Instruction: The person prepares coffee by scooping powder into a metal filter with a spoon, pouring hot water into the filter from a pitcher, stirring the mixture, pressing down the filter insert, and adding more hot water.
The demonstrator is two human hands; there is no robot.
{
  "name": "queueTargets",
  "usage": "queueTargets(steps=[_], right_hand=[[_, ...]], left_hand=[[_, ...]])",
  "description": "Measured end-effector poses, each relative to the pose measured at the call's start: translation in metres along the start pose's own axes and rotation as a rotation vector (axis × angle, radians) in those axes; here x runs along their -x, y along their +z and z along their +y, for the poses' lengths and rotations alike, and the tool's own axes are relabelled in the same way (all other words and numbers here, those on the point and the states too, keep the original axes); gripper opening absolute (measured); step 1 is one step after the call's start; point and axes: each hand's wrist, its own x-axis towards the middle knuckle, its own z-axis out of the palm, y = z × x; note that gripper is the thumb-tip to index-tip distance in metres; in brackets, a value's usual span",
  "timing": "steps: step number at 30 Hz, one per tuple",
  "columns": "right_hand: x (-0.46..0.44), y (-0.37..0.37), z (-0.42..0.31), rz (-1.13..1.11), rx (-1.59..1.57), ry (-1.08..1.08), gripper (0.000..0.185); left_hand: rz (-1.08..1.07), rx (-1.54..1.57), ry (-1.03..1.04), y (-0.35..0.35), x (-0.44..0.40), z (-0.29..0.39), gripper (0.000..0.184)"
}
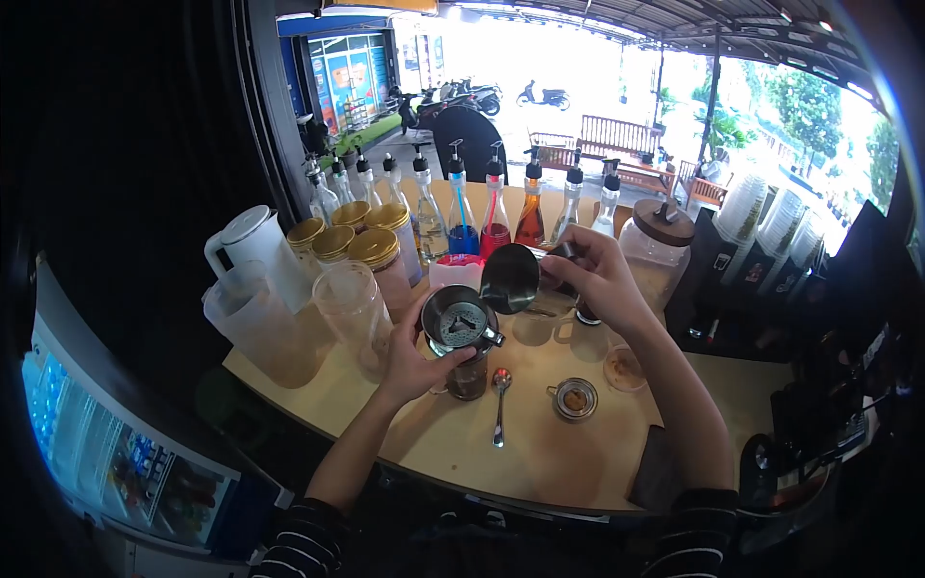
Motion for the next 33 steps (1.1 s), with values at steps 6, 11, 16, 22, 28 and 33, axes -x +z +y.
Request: queueTargets(steps=[6,11,16,22,28,33], right_hand=[[-0.024,0.013,-0.015,-0.025,0.124,0.05,0.01],[-0.035,0.03,-0.029,-0.006,0.199,0.124,0.011],[-0.047,0.029,-0.018,-0.043,0.334,0.112,0.013],[-0.051,0.034,-0.022,-0.044,0.383,0.105,0.02],[-0.053,0.037,-0.023,-0.087,0.349,0.092,0.02],[-0.053,0.036,-0.026,-0.111,0.45,0.073,0.017]], left_hand=[[-0.048,-0.018,-0.097,-0.007,-0.008,-0.002,0.084],[-0.044,0.02,-0.074,-0.007,-0.016,-0.005,0.083],[-0.062,0.001,-0.086,-0.008,-0.018,-0.012,0.083],[-0.076,0.058,-0.094,-0.006,-0.019,-0.018,0.082],[-0.071,0.042,-0.068,-0.007,-0.02,-0.017,0.081],[-0.077,-0.001,-0.039,-0.008,-0.021,-0.018,0.082]])
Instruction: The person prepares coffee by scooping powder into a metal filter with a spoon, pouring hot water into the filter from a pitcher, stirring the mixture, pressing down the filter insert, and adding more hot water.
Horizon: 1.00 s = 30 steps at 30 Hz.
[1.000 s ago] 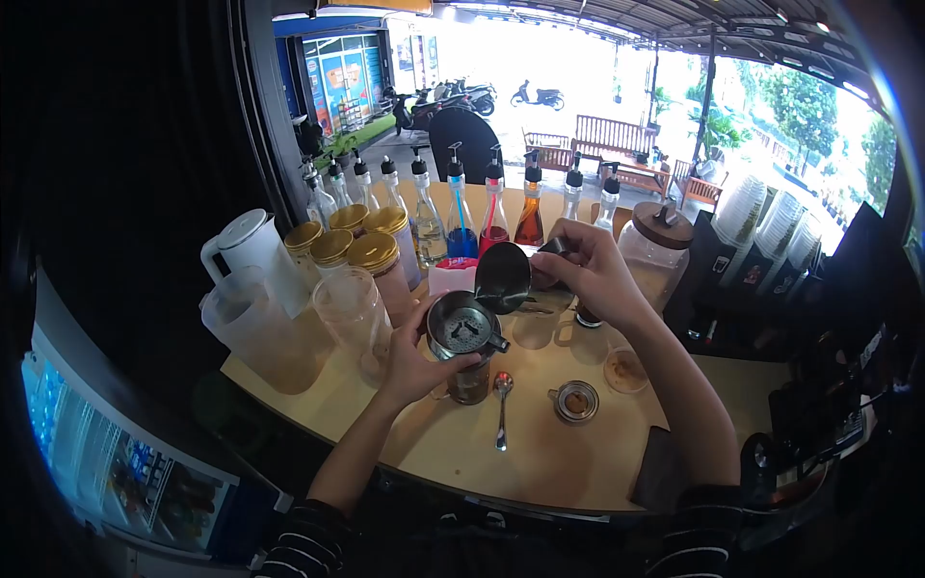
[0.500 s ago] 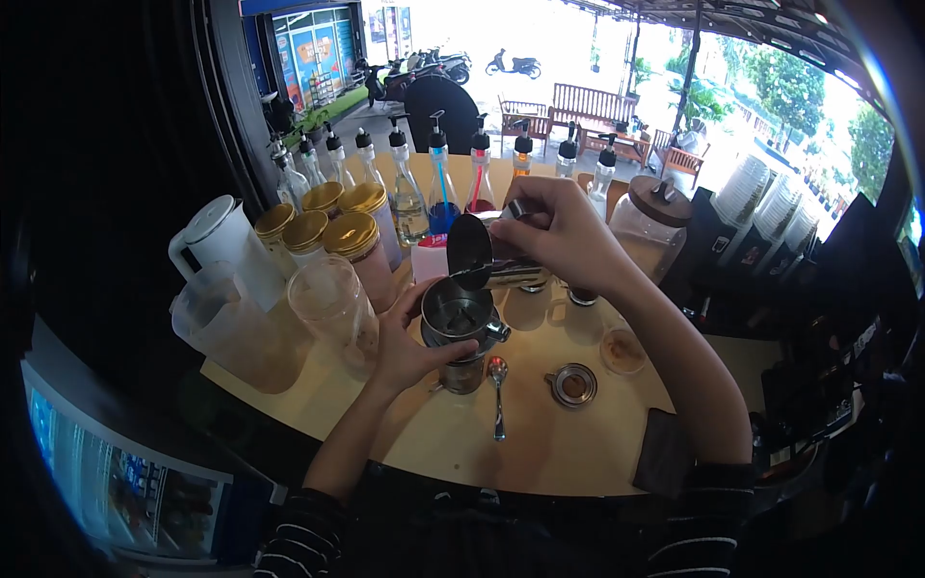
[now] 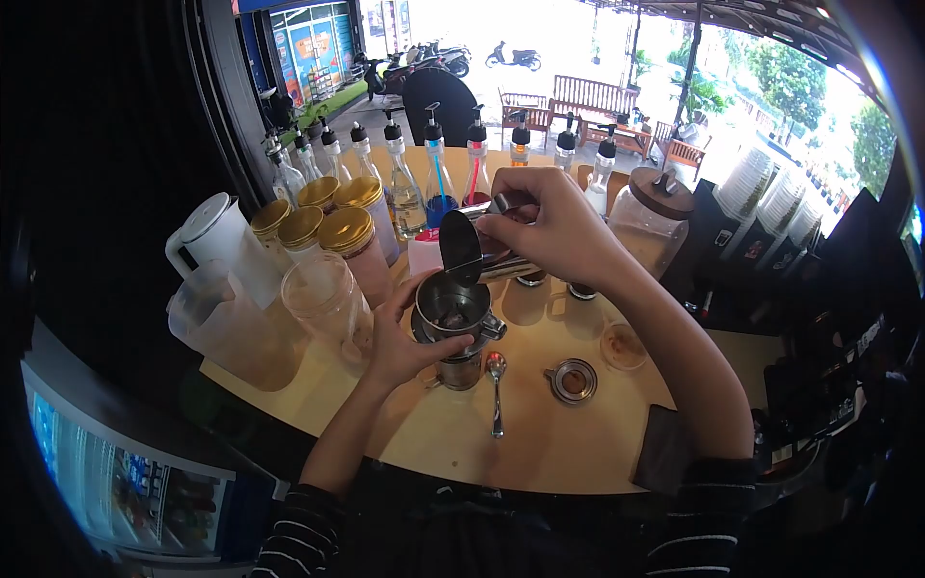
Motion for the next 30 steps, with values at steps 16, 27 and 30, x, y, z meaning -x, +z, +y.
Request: queueTargets(steps=[16,27,30], right_hand=[[0.007,-0.006,-0.005,0.034,0.046,0.026,0.019],[0.01,-0.004,-0.005,0.037,0.072,0.023,0.019],[0.012,-0.003,-0.007,0.032,0.029,0.017,0.019]], left_hand=[[-0.043,-0.179,-0.007,-0.014,-0.003,0.021,0.078],[-0.051,-0.274,-0.019,-0.018,0.004,0.025,0.083],[-0.054,-0.294,-0.007,-0.02,0.004,0.024,0.081]])
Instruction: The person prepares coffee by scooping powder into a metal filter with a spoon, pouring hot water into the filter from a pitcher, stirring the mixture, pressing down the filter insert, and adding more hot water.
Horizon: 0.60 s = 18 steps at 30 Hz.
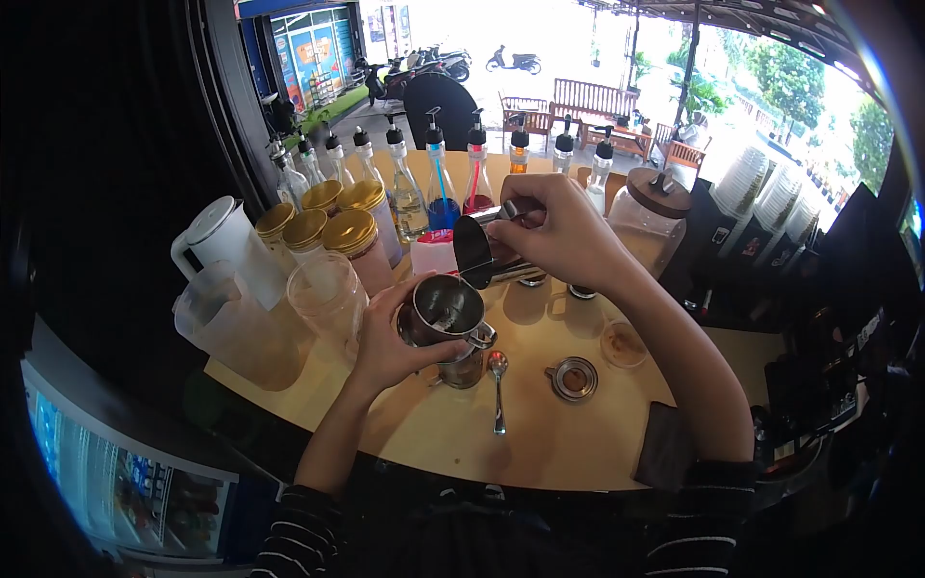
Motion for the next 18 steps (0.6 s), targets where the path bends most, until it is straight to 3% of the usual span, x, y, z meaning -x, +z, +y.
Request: queueTargets(steps=[18], right_hand=[[-0.001,0.003,-0.007,-0.006,-0.004,-0.006,0.016]], left_hand=[[0.034,0.108,0.008,0.012,0.0,0.002,0.08]])
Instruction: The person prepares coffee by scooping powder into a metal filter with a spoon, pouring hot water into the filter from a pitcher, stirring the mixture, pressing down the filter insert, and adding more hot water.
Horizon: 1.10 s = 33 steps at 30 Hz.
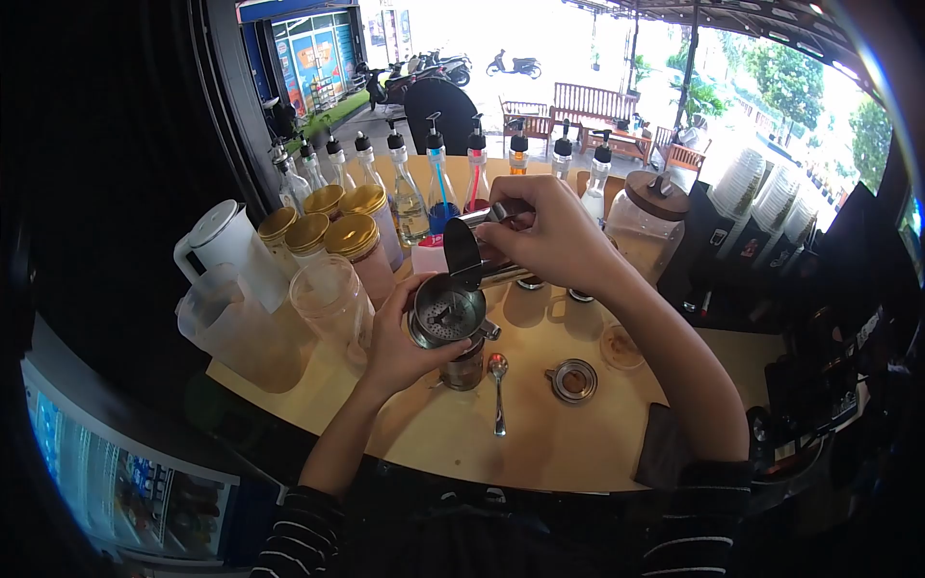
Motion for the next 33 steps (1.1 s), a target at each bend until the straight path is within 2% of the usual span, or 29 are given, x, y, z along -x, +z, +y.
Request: queueTargets(steps=[10,16,18,20,21,27,29,33], right_hand=[[0.001,0.004,-0.009,-0.027,-0.046,-0.064,0.011],[0.003,0.001,-0.004,-0.005,0.006,-0.039,0.011],[0.004,-0.001,0.0,0.012,-0.003,-0.043,0.012],[0.004,-0.002,0.006,0.045,0.225,-0.102,0.015],[0.005,-0.003,0.007,0.048,0.226,-0.103,0.015],[0.011,-0.004,0.018,0.088,0.139,-0.094,0.019],[0.014,-0.003,0.021,0.105,-0.129,-0.047,0.02],[0.025,-0.002,0.055,0.168,-0.16,-0.047,0.02]], left_hand=[[0.026,0.053,0.003,0.011,-0.001,0.0,0.085],[0.005,0.1,-0.038,0.009,-0.001,0.007,0.084],[0.034,0.157,-0.013,0.01,-0.001,0.011,0.076],[0.038,0.159,-0.009,0.01,0.0,0.015,0.076],[0.043,0.161,-0.01,0.009,0.0,0.016,0.076],[0.045,0.166,-0.04,0.009,0.0,0.008,0.075],[0.045,0.159,-0.033,0.008,0.0,0.004,0.075],[0.058,0.052,0.017,0.005,-0.003,-0.009,0.075]])
